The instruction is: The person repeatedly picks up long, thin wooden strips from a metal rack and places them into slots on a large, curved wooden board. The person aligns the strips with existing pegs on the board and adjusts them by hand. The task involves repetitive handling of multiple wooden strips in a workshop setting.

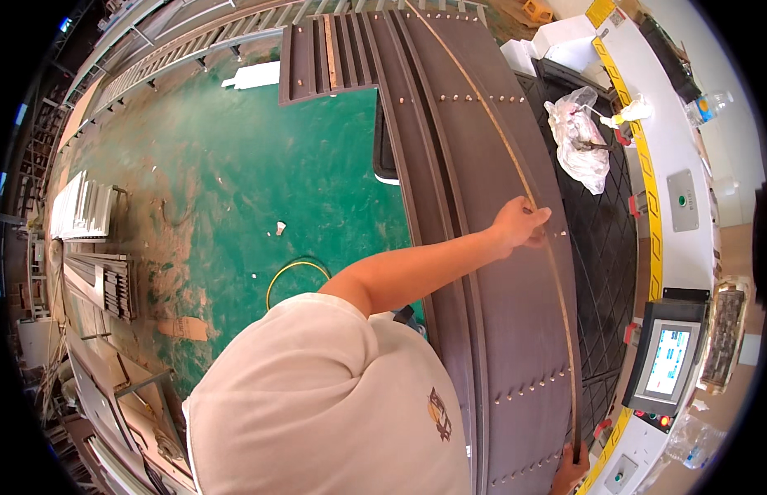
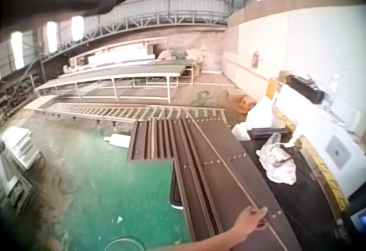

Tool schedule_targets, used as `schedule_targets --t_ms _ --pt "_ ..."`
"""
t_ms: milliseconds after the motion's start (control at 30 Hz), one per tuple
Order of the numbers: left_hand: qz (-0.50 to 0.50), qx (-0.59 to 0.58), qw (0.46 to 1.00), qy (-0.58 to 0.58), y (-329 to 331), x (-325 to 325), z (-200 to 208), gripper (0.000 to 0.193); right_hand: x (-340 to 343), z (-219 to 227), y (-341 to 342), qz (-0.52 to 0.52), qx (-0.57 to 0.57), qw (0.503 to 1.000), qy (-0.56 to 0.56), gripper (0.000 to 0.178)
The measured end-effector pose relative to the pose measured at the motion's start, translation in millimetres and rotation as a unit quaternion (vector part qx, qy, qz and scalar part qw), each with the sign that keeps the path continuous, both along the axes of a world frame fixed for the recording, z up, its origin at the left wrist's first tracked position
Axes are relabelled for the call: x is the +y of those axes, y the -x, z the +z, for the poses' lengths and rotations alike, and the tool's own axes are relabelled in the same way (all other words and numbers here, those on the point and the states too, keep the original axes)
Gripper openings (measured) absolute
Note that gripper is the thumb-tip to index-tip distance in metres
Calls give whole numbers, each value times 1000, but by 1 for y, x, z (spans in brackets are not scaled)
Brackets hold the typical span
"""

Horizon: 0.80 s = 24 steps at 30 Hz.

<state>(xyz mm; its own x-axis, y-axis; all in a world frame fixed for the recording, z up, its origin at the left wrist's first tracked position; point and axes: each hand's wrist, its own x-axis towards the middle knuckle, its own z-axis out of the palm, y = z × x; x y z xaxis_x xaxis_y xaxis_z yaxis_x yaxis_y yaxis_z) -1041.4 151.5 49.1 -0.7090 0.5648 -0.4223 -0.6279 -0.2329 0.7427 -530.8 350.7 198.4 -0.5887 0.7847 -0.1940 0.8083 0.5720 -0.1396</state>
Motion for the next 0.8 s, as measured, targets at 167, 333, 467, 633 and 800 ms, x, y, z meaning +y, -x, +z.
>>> schedule_targets --t_ms 167,333,467,633,800 --pt "2 -11 1000 -13 3 2 -8 35 21 -29 -31 1 108 994 -30 35" --pt "10 -12 1000 -14 5 3 -15 35 24 -24 -26 -7 104 994 20 37" --pt "6 -12 1000 -9 8 -3 -18 34 19 -16 -11 -10 86 995 43 38" --pt "3 -23 999 -23 4 8 -23 34 -25 22 17 40 -1 999 -21 49" --pt "0 -27 1000 5 0 -9 -22 35 11 -19 -23 234 9 966 -105 47"
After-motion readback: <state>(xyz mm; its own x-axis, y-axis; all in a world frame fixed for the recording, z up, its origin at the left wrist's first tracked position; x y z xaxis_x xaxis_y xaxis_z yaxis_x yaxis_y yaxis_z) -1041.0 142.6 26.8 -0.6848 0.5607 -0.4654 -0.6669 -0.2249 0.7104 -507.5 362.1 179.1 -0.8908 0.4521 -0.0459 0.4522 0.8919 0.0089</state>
